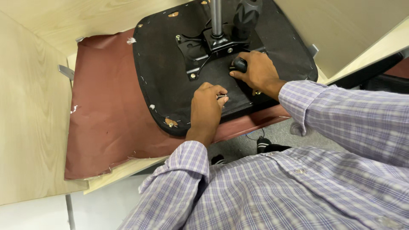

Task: The person uses a screwdriver to fasten screws into the underside of an office chair seat, securing the seat to its central gas-lift column. The person repeatedly positions the seat, aligns screw holes, and tightens multiple screws around the base.

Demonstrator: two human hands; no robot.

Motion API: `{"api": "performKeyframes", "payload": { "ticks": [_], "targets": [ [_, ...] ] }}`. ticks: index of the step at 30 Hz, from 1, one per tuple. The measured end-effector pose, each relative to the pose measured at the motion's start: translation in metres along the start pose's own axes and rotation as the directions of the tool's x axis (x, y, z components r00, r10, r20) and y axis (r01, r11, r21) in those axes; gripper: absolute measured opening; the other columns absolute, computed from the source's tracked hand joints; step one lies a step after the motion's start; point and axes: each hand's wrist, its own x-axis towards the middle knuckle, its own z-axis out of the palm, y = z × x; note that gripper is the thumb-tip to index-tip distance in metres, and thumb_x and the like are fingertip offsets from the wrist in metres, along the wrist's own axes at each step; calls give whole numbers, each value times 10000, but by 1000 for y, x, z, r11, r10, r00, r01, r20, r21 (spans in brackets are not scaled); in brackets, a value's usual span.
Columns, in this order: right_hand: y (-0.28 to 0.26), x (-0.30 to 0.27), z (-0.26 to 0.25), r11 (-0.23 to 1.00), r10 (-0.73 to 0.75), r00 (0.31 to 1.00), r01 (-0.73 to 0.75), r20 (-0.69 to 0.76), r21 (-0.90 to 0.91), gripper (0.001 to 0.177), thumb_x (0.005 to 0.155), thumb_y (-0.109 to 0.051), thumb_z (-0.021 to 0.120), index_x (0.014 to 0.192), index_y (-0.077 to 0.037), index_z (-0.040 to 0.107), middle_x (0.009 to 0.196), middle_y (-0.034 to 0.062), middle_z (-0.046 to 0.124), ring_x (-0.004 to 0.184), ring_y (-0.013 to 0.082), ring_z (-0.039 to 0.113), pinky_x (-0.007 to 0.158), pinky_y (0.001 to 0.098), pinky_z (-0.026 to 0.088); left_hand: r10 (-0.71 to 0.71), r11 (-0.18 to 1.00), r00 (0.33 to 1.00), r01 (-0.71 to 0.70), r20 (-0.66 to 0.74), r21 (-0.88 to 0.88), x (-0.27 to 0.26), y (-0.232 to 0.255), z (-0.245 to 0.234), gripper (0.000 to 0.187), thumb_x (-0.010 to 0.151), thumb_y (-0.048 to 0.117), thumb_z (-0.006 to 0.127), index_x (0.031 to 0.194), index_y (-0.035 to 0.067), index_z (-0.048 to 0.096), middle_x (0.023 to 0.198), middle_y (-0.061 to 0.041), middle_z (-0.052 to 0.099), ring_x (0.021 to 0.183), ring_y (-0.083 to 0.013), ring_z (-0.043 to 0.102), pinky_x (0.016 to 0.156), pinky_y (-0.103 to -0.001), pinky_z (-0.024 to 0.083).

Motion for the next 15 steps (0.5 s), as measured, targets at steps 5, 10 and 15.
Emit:
{"api": "performKeyframes", "payload": {
  "ticks": [5, 10, 15],
  "targets": [
    [-3, -14, 7, 999, -6, 997, 2, -77, -54, 317, 874, -357, 817, 992, -74, 734, 1034, 211, 716, 945, 425, 674, 772, 535, 540, 104, 994, 991, -101, -87, 40, 0, 0, 4, 156, 792, 101, 824, 900, 66, 717, 916, -100, 698, 827, -253, 696, 733, -398, 557],
    [28, -24, -8, 980, 184, 982, -180, -41, 79, 380, 947, -401, 775, 1000, -28, 721, 900, 216, 749, 852, 378, 735, 801, 470, 573, -44, 986, 997, 34, -60, -166, 2, -4, 2, 110, 885, 127, 738, 930, 51, 672, 887, -74, 686, 743, -208, 704, 662, -356, 599],
    [58, -25, -29, 955, 276, 960, -270, -38, 123, 403, 842, -422, 812, 1018, -63, 757, 911, 167, 770, 831, 307, 753, 799, 423, 575, 67, 995, 990, -75, -125, -59, 7, -5, 2, 136, 885, 120, 743, 952, 33, 663, 875, -85, 683, 744, -206, 678, 678, -375, 563]
  ]
}}
